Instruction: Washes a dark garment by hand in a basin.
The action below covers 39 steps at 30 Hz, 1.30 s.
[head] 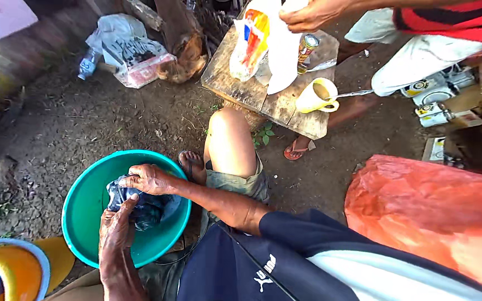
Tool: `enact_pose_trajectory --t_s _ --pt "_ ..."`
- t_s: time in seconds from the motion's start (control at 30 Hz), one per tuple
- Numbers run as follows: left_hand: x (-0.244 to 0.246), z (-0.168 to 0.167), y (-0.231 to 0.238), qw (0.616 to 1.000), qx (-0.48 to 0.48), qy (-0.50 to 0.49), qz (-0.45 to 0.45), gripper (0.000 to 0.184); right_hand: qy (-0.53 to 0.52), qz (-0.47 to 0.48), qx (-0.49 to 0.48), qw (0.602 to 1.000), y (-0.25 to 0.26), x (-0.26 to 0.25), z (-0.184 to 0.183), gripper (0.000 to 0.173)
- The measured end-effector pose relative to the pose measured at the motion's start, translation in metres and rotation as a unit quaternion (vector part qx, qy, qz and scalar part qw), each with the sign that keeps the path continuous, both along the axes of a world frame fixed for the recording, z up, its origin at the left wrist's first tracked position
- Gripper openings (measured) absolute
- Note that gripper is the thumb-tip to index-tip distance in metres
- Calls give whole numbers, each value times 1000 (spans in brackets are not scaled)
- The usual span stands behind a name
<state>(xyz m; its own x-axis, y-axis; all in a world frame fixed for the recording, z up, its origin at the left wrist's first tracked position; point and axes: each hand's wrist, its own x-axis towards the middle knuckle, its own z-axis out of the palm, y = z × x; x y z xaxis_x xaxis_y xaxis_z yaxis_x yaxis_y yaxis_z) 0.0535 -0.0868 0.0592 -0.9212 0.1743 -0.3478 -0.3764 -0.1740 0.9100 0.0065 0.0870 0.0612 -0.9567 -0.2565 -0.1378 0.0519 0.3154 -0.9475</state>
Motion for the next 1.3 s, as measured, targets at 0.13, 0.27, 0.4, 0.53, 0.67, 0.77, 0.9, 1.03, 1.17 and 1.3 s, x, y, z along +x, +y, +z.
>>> enact_pose_trajectory --t_s 0.13,0.27,0.4,0.53,0.67,0.77,0.9,1.03,1.17,1.3 --pt "-2 -2 -11 999 -1 8 37 25 -3 42 13 999 8 0 4 42" --pt "-1 -2 -18 998 -31 11 59 21 -16 116 46 992 7 3 1 40" --pt "3 0 -21 991 -119 35 56 27 -10 129 78 988 2 7 -4 28" --pt "8 5 -20 984 -161 39 66 26 3 109 40 993 -5 12 -5 22" --pt "8 4 -19 983 -169 41 54 27 -15 90 33 995 -12 18 -3 26" --pt "8 5 -17 976 -208 57 42 24 -17 77 65 995 -17 21 -2 28" --pt "9 6 -13 964 -251 82 18 27 -12 74 124 989 -19 24 2 31" --pt "6 1 -14 969 -235 75 12 27 -14 81 99 992 -15 24 0 24" --pt "6 3 -18 971 -233 58 18 26 -8 82 66 994 -15 23 0 26" --pt "8 4 -16 972 -223 70 18 27 -8 87 86 992 -16 23 5 33"
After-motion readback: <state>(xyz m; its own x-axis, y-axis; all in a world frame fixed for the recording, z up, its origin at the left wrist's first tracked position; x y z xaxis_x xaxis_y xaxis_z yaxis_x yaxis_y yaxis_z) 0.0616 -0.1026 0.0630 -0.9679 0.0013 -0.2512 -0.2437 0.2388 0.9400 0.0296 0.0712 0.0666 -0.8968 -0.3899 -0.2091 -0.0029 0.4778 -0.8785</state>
